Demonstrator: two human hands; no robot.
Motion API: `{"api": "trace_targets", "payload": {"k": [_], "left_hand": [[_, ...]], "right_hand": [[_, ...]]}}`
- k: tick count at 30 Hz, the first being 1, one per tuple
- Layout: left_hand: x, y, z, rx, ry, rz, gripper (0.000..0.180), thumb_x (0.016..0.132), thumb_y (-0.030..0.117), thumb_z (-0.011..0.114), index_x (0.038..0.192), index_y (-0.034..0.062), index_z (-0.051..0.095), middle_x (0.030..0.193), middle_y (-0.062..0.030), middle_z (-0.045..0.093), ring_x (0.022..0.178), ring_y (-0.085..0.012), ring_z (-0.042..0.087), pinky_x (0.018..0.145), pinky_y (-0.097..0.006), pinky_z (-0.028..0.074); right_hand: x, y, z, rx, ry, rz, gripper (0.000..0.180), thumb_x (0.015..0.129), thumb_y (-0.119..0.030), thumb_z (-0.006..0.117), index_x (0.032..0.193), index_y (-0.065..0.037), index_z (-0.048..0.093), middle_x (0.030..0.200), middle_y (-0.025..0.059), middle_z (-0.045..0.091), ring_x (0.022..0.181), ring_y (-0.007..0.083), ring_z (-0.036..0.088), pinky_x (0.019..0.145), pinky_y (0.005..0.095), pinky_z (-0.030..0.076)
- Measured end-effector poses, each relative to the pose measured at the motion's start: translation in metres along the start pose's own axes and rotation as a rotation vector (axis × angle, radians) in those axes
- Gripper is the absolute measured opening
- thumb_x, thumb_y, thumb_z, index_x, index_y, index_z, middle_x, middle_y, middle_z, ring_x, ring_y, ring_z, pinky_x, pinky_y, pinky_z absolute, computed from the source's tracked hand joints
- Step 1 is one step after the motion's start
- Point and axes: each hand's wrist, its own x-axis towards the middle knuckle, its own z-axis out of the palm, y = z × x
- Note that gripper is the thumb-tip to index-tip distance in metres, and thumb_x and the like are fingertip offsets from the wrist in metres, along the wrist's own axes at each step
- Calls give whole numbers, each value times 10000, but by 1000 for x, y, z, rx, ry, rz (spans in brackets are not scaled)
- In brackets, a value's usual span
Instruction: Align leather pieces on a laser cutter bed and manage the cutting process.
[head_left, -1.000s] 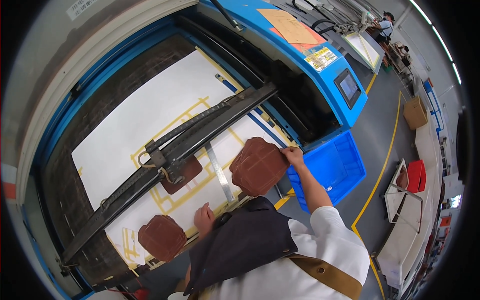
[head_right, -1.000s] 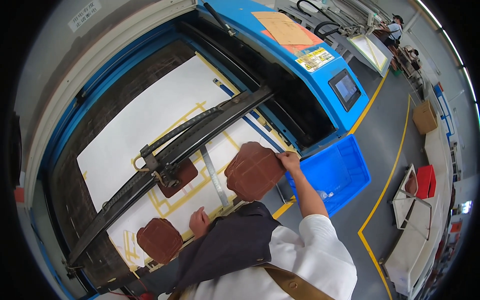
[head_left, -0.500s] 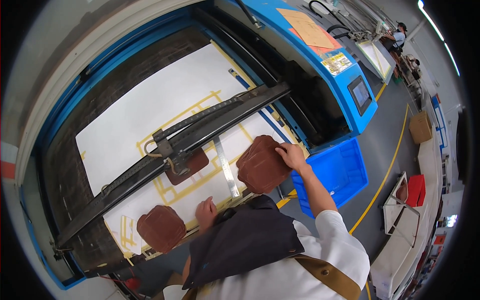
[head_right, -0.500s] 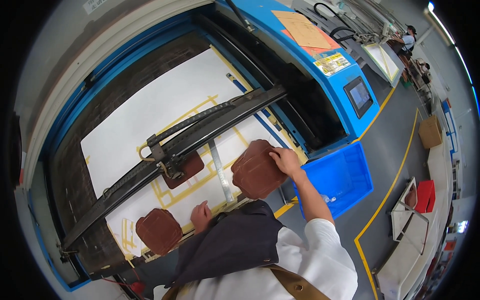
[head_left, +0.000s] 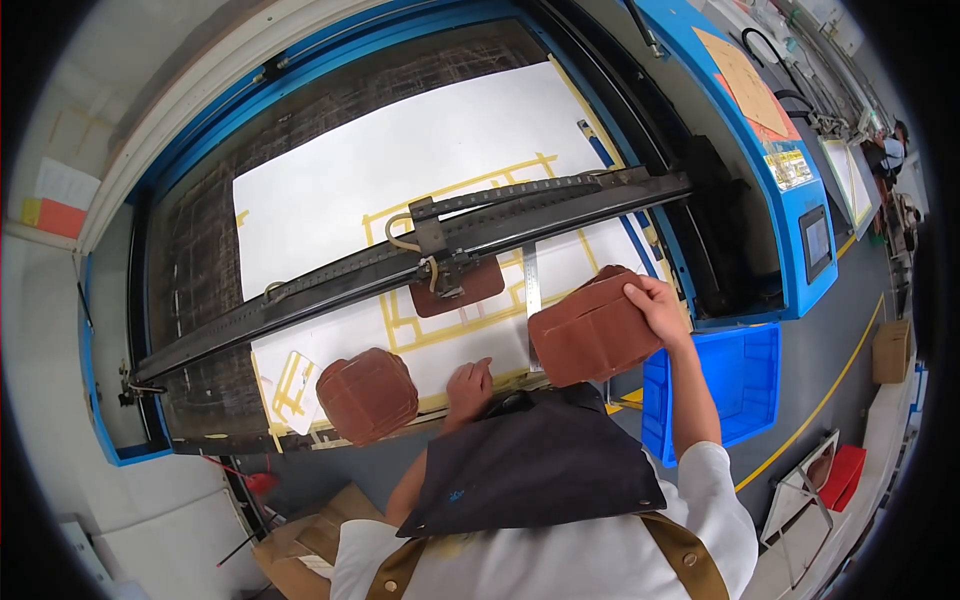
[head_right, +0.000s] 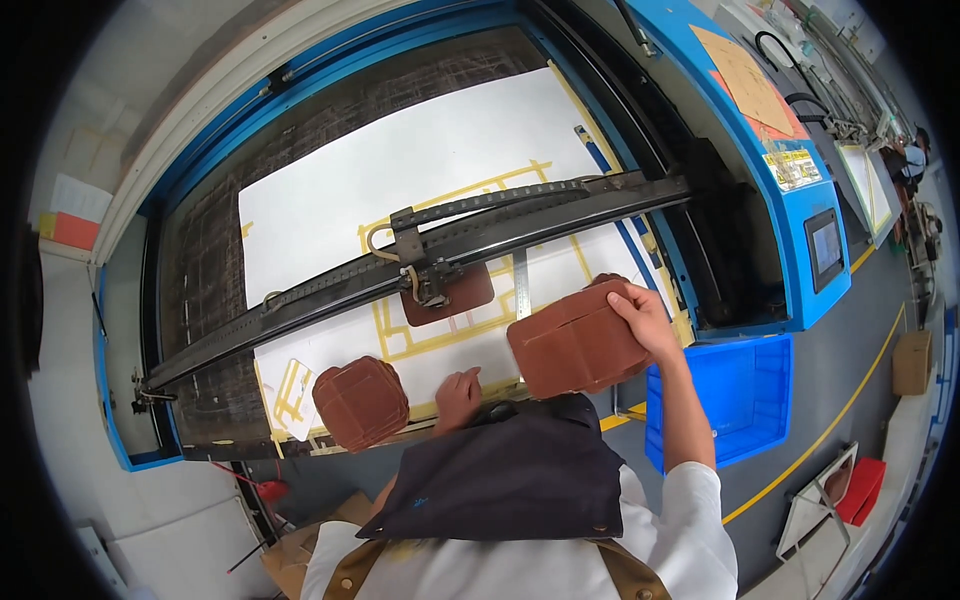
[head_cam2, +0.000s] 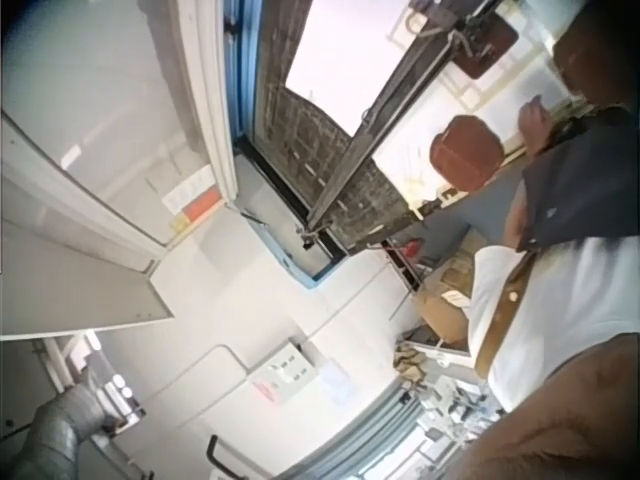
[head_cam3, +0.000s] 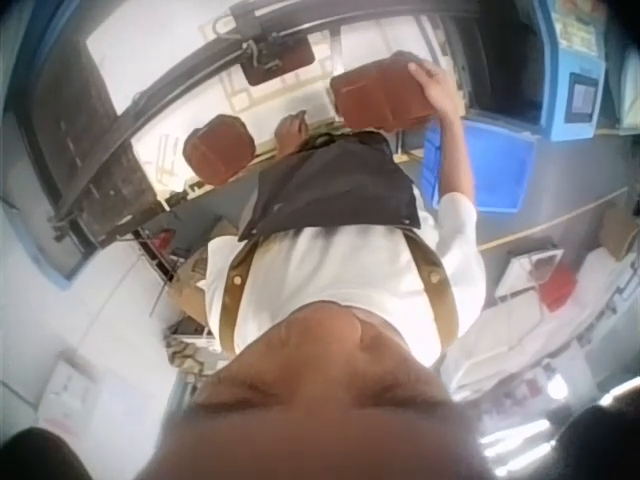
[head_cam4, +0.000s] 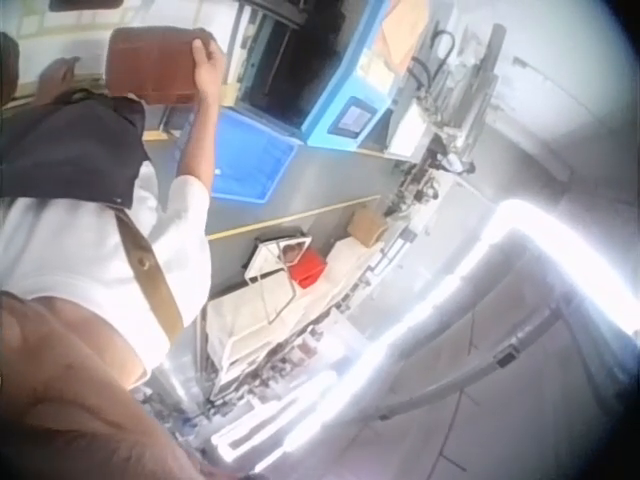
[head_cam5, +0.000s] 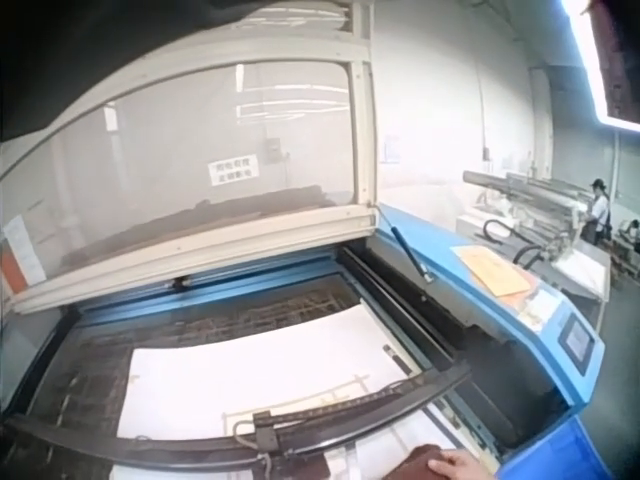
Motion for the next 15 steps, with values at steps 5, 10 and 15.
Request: {"api": "trace_targets", "payload": {"k": [5,10,15], "left_hand": [[2,1,-3,-32,26,25,173,847,78,608,1002,100,681,752,-85,588,691,-288,588,624,-403,477],[1,-2,-2,-21,20,5,184,835,80,613,1008,100,671,777,-79,598,712,-287,594,644,-402,486],[-1,-4,1,0,-1,-40,177,831,85,616,999,92,670,797,-79,622,737,-290,609,662,-409,495]], "right_hand": [[33,114,-19,-147,185,226,181,944,-194,636,967,-29,705,860,7,683,767,79,599,698,244,485],[41,144,-25,-179,298,165,186,918,-201,660,880,-25,706,772,-8,656,713,74,563,653,259,456],[42,149,-27,-191,371,110,168,911,-199,675,816,-60,688,761,-44,632,708,57,537,664,225,434]]}}
